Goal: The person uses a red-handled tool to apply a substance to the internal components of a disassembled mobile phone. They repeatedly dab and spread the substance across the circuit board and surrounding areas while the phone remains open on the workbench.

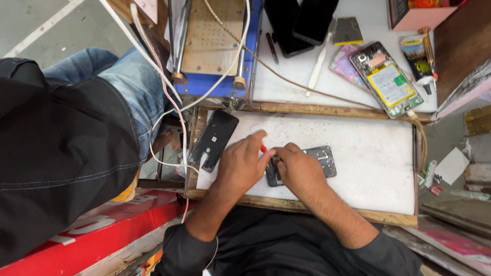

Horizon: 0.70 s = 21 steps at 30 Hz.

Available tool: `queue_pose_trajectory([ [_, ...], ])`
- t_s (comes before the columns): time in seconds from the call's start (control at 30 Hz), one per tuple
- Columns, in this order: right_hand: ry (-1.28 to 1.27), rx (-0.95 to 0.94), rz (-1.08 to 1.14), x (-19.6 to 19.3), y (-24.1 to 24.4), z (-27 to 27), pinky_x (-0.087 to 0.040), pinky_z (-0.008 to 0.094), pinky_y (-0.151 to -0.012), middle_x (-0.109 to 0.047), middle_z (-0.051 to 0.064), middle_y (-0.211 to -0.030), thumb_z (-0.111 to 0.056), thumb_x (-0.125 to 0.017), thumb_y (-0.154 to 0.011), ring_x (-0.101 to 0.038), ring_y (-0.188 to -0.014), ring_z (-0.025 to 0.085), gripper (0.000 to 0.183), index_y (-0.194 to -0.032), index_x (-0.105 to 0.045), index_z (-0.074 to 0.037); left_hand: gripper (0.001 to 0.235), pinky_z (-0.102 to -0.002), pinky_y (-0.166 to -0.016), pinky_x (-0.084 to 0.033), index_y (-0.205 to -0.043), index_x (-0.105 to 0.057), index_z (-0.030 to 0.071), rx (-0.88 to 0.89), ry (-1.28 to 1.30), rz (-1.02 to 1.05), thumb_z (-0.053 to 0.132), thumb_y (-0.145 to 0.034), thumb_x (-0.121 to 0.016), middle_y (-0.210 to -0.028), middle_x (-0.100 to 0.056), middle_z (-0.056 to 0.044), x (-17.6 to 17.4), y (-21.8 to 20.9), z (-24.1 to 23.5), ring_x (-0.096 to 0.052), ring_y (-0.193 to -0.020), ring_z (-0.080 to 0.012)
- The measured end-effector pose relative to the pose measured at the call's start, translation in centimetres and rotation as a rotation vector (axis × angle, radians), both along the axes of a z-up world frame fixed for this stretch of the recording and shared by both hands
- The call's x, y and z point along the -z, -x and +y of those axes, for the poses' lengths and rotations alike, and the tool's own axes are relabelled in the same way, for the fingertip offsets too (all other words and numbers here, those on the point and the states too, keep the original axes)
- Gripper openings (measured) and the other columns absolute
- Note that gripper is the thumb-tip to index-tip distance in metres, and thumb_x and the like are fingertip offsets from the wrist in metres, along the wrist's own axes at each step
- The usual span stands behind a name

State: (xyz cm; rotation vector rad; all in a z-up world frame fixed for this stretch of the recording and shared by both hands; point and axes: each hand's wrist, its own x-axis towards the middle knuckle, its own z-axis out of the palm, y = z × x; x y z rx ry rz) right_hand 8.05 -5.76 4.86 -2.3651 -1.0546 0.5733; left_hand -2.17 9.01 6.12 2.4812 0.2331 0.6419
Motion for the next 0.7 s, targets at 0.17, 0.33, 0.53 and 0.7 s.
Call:
queue_pose_trajectory([
  [0.17, 0.051, 0.006, 0.011, -0.5, 0.0, 0.2, -0.058, 0.047, -0.072, -0.069, 0.011, -0.106, -0.022, -0.068, -0.092, -0.072, -0.083, 0.037, 0.027, -0.117, -0.069, -0.013, 0.043, -0.040, -0.067, -0.058, -0.123, -0.058, 0.006, 0.016, 0.021, -0.003, 0.016, -0.089, -0.082, -0.087, -0.073, -0.011, 0.9, 0.4, 0.0, -0.073, -0.077, -0.0306],
  [0.33, 0.032, -0.060, -0.064, -0.7, -0.2, 0.3, -0.058, 0.047, -0.070, -0.069, 0.009, -0.102, -0.025, -0.068, -0.091, -0.071, -0.082, 0.035, 0.024, -0.111, -0.070, -0.014, 0.047, -0.035, -0.065, -0.058, -0.121, -0.055, 0.005, -0.199, 0.104, -0.133, 0.014, -0.086, -0.085, -0.086, -0.074, -0.009, 2.2, 1.4, 0.1, -0.075, -0.074, -0.0261],
  [0.53, 0.107, -0.203, -0.158, -0.6, -0.6, 1.0, -0.058, 0.045, -0.066, -0.068, 0.009, -0.100, -0.021, -0.066, -0.092, -0.072, -0.083, 0.032, 0.016, -0.103, -0.068, -0.010, 0.048, -0.036, -0.070, -0.059, -0.124, -0.053, 0.005, -0.256, 0.148, -0.129, 0.011, -0.087, -0.084, -0.088, -0.074, -0.009, 2.9, 3.4, 1.0, -0.076, -0.079, -0.0259],
  [0.7, 0.200, -0.351, -0.325, -0.5, -0.8, 1.9, -0.060, 0.041, -0.061, -0.068, 0.012, -0.097, -0.007, -0.067, -0.081, -0.073, -0.082, 0.030, 0.020, -0.100, -0.065, -0.005, 0.047, -0.036, -0.072, -0.060, -0.124, -0.053, 0.006, -0.243, 0.201, -0.113, 0.012, -0.089, -0.083, -0.090, -0.075, -0.008, 3.2, 3.8, 0.4, -0.076, -0.081, -0.0251],
])
